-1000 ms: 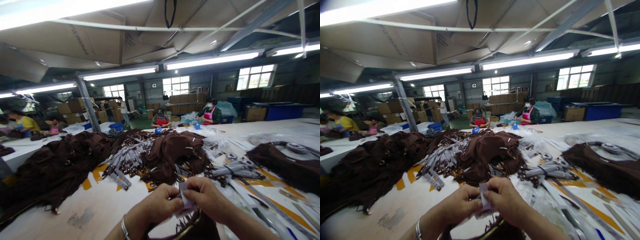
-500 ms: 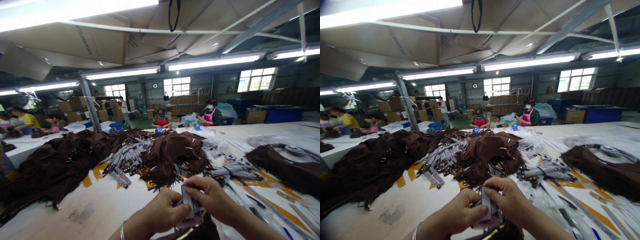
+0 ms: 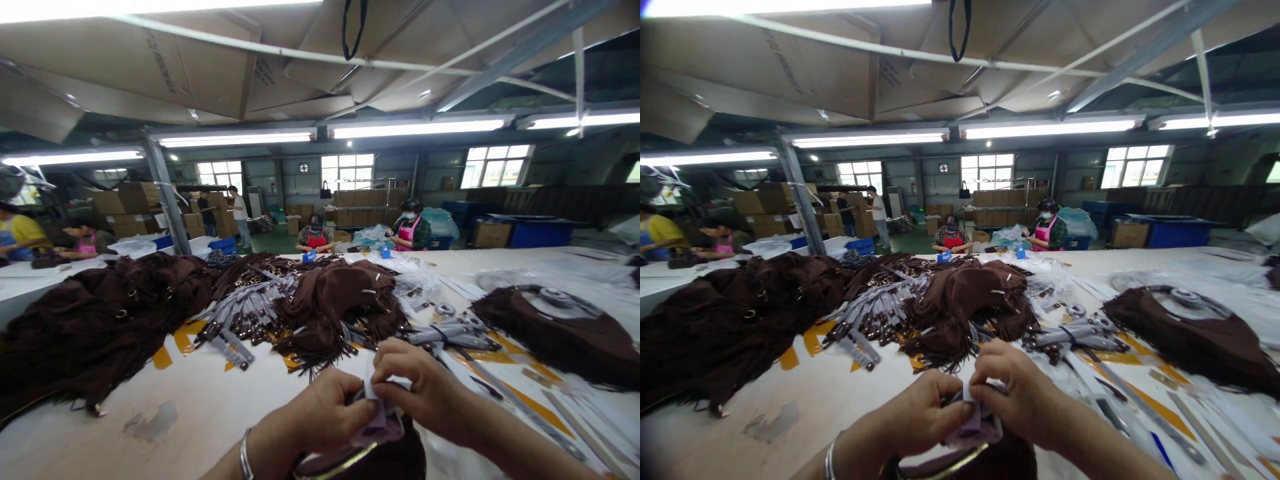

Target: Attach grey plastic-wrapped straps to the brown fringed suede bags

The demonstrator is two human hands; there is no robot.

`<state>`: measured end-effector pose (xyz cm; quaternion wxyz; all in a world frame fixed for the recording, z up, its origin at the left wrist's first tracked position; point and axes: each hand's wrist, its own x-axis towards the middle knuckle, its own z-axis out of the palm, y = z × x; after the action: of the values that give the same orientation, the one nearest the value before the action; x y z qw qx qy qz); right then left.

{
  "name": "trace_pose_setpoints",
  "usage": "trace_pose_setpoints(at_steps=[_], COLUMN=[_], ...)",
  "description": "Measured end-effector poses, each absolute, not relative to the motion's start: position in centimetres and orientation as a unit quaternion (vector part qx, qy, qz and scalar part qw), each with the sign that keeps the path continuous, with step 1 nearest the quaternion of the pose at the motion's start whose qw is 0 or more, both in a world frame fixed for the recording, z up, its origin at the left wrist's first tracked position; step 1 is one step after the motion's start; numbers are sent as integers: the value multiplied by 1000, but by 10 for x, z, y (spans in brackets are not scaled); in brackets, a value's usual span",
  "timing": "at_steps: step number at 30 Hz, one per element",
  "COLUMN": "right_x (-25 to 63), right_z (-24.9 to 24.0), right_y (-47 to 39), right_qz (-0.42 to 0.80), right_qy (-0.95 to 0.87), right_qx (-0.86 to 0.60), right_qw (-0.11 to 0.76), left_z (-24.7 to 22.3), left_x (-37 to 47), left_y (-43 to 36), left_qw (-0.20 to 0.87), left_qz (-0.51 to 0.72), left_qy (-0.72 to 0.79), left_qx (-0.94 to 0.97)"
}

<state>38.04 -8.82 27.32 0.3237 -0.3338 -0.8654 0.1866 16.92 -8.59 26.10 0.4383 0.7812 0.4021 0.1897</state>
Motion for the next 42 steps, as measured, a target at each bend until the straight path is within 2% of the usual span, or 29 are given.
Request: trace_pose_setpoints(at_steps=[3, 7, 13, 18, 24, 29, 33, 37, 42], right_x=[379, 374, 367, 368, 378, 385, 384, 400, 498], right_z=[284, 288, 260, 245, 237, 225, 219, 205, 162], right_y=[-90, -95, -99, -107, -110, -106, -106, -112, -104], right_qz=[234, 208, -18, -133, -74, -130, -146, -107, -18], right_qy=[-837, -860, -890, -891, -903, -900, -884, -850, -682], right_qx=[-412, -421, -373, -314, -309, -279, -281, -341, -591], right_qw=[272, 197, 261, 300, 289, 309, 345, 387, 431], left_z=[264, 261, 256, 245, 232, 230, 225, 224, 226], left_x=[171, 171, 169, 172, 177, 179, 185, 185, 174], left_y=[-89, -90, -84, -78, -76, -72, -67, -60, -48], left_qw=[407, 384, 411, 521, 642, 708, 688, 651, 565], left_qz=[184, 178, 133, 149, 184, 214, 223, 221, 208], left_qy=[398, 389, 358, 372, 350, 313, 352, 377, 424], left_qx=[801, 818, 828, 754, 657, 596, 595, 621, 677])
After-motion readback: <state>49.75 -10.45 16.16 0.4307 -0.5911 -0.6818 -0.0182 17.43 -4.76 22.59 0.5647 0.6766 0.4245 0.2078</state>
